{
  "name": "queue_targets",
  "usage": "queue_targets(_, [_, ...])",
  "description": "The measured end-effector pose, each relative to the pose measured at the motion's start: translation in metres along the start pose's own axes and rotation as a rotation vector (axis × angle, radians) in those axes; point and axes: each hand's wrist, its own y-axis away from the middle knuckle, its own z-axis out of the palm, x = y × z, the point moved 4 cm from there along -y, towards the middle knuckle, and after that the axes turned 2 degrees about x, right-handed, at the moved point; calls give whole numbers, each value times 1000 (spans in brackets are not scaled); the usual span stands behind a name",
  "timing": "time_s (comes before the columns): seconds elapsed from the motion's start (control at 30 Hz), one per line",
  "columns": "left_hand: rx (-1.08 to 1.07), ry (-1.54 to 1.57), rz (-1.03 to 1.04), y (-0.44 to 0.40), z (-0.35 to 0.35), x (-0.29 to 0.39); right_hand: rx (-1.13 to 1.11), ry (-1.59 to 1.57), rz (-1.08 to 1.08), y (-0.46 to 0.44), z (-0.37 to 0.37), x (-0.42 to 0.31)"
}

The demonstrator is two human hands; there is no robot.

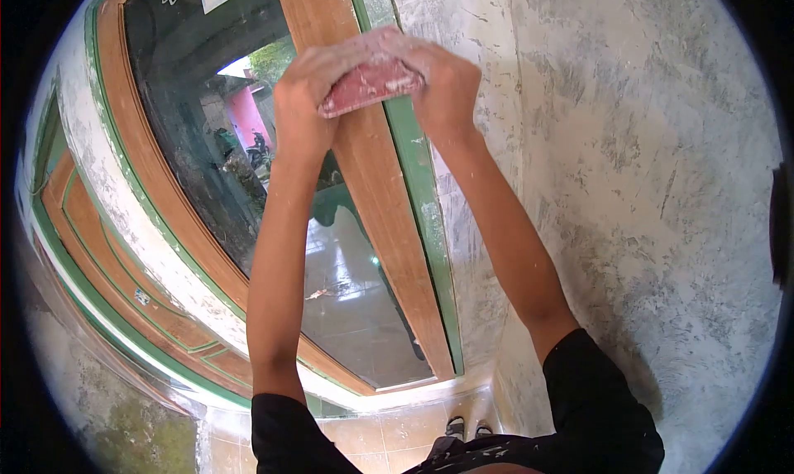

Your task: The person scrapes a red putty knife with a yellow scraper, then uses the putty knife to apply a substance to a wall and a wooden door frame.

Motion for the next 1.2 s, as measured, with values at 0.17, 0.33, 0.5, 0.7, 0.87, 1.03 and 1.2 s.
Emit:
queue_targets(0.17, [26,15,31,17,5,5,4,-26,-50,15,-9,0])
queue_targets(0.33, [-5,5,20,0,0,-5,-55,-15,42,-1,0,2])
queue_targets(0.5, [128,-46,20,-56,-5,-36,-38,198,-65,-77,21,6])
queue_targets(0.7, [-12,45,-118,1,1,3,-292,146,203,-17,-17,-5])
queue_targets(0.87, [-173,63,-158,83,-1,68,-139,-177,532,79,-77,-32])
queue_targets(1.03, [-133,-16,-306,165,-32,124,-188,-451,1147,165,-116,-68])
queue_targets(1.2, [-83,-18,-591,234,-46,168,-437,-588,1456,238,-123,-104])
